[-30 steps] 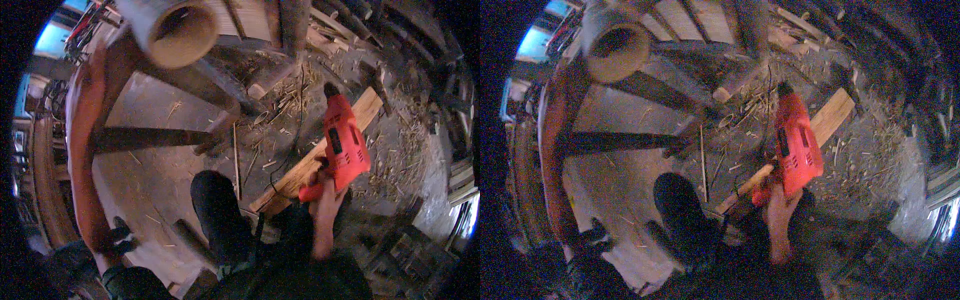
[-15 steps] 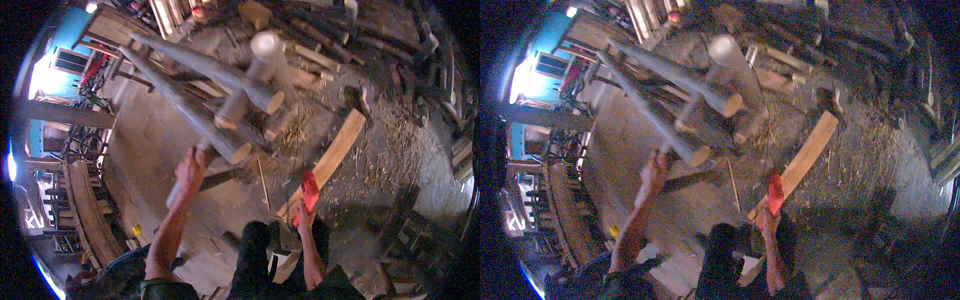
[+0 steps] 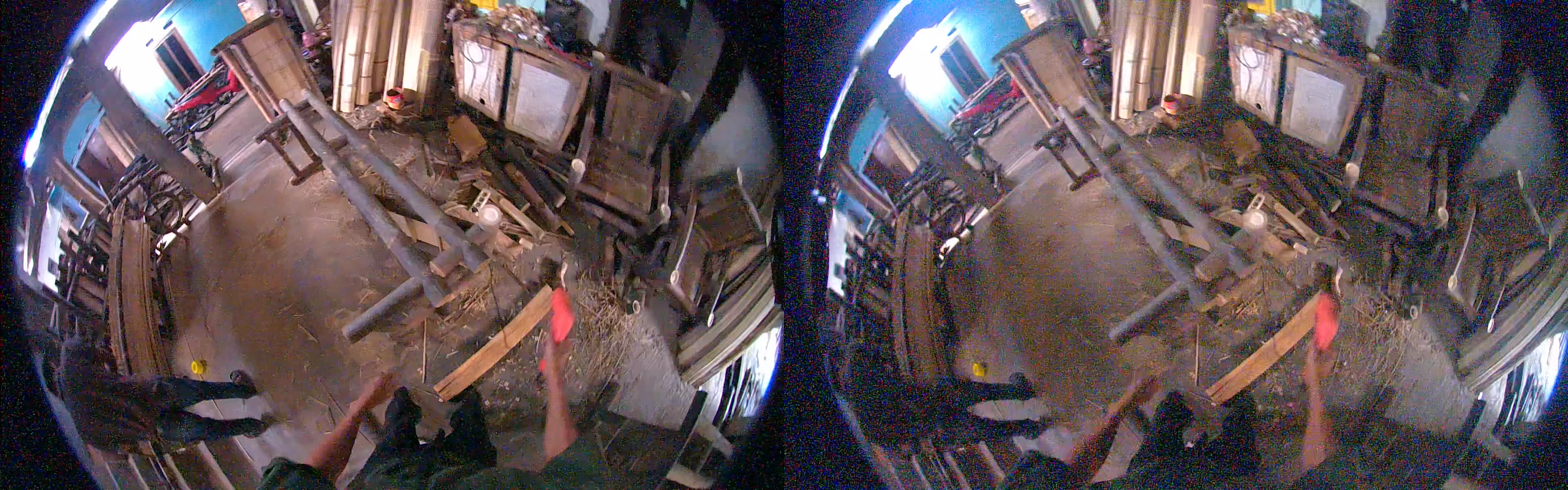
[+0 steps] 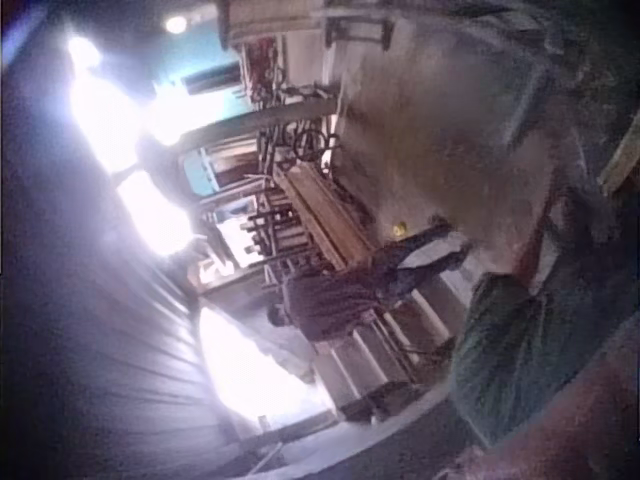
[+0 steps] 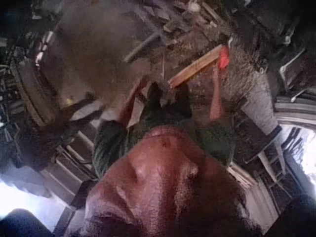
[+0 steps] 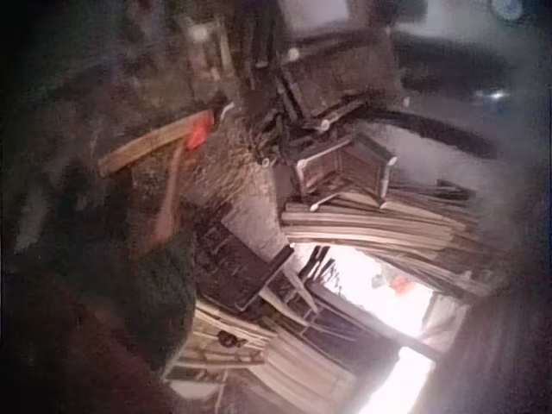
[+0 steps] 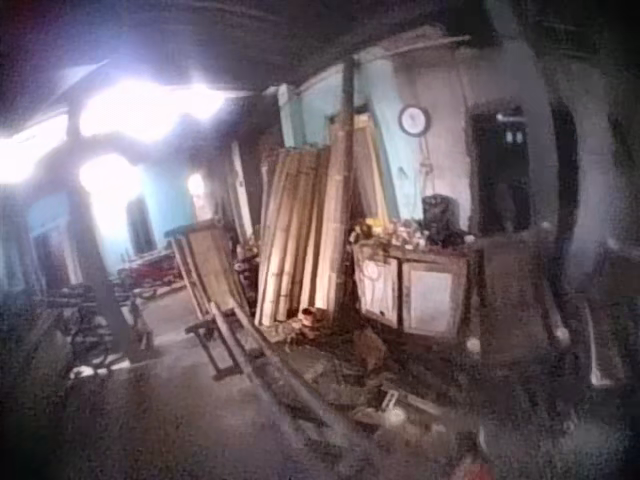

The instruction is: The person uses a red corded drill to make holes in a bamboo frame structure, then inserts wooden dowels into the holes and taps them in with a hammer. The person works on multiple joints of the frame, moving around the structure to access different connection points.

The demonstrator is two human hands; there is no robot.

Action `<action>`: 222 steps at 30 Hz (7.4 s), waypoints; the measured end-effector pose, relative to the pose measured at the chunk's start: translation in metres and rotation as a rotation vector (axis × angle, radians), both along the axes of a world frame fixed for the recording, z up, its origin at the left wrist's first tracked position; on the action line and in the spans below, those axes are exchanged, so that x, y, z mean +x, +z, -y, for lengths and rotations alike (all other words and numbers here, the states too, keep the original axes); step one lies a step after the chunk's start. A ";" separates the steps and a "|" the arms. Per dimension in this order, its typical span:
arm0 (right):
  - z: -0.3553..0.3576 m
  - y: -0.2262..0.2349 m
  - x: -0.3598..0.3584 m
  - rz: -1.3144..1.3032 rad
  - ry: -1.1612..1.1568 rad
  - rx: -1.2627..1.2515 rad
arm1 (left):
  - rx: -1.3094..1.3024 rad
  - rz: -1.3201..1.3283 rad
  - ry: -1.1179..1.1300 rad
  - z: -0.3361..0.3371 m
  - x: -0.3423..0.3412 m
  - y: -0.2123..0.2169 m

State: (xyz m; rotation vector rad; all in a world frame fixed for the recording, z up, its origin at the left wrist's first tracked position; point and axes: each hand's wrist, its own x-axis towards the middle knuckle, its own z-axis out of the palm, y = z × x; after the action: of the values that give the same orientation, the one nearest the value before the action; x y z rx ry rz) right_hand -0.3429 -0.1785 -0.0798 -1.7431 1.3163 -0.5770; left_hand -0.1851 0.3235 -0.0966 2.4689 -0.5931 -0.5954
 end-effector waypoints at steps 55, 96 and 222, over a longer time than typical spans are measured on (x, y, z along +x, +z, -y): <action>-0.444 0.329 0.723 0.584 0.665 -0.040 | -1.495 -1.597 0.281 0.055 0.839 0.224; -0.678 0.024 0.885 1.305 -1.282 0.669 | -0.200 0.417 -1.880 0.205 0.814 0.049; -0.766 0.047 1.050 1.338 -2.019 0.854 | -0.963 0.642 -1.439 0.186 0.705 -0.006</action>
State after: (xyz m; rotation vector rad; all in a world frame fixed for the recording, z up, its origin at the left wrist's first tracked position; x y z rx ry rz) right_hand 0.7068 0.5875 -0.0325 1.1258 1.3346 -1.4151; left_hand 0.5195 0.1373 -0.1021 0.9515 -2.2489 0.1248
